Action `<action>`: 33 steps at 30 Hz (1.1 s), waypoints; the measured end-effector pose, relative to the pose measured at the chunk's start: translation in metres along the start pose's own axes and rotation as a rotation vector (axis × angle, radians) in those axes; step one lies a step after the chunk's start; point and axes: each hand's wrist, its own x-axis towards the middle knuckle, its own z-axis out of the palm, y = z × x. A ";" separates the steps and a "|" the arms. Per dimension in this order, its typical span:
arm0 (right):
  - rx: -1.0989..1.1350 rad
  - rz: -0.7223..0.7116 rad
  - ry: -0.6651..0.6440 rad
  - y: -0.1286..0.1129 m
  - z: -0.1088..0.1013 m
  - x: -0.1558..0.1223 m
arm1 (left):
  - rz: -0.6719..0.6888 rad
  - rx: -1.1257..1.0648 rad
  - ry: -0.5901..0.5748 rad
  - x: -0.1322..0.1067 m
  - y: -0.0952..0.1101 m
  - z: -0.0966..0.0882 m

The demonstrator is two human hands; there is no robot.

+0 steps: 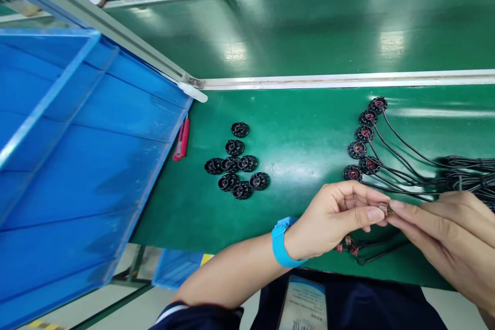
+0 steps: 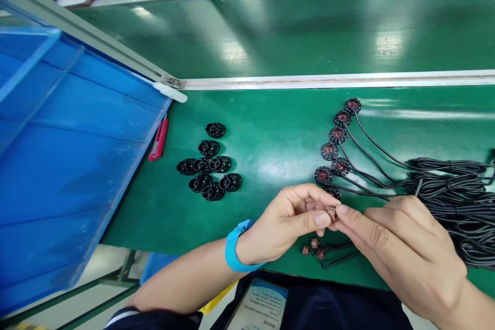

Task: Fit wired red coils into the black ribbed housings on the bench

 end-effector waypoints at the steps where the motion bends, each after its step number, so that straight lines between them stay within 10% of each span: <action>1: 0.011 0.007 -0.003 0.000 -0.001 -0.001 | 0.000 0.007 0.001 0.000 0.000 0.000; 10: -0.072 -0.021 -0.001 0.002 0.010 -0.006 | 0.162 0.194 -0.010 -0.005 0.005 -0.001; 15: -0.103 -0.044 -0.155 0.007 0.015 -0.005 | 0.556 0.796 0.086 -0.014 0.048 -0.025; 19: -0.140 -0.090 -0.309 0.016 0.027 -0.007 | 0.493 1.243 -0.120 -0.018 0.064 -0.045; 25: -0.302 -0.067 -0.260 0.024 0.037 -0.008 | 0.645 1.787 -0.221 -0.008 0.029 -0.038; 33: -0.300 -0.050 -0.228 0.018 0.030 -0.003 | 1.256 1.968 -0.322 -0.021 -0.009 -0.009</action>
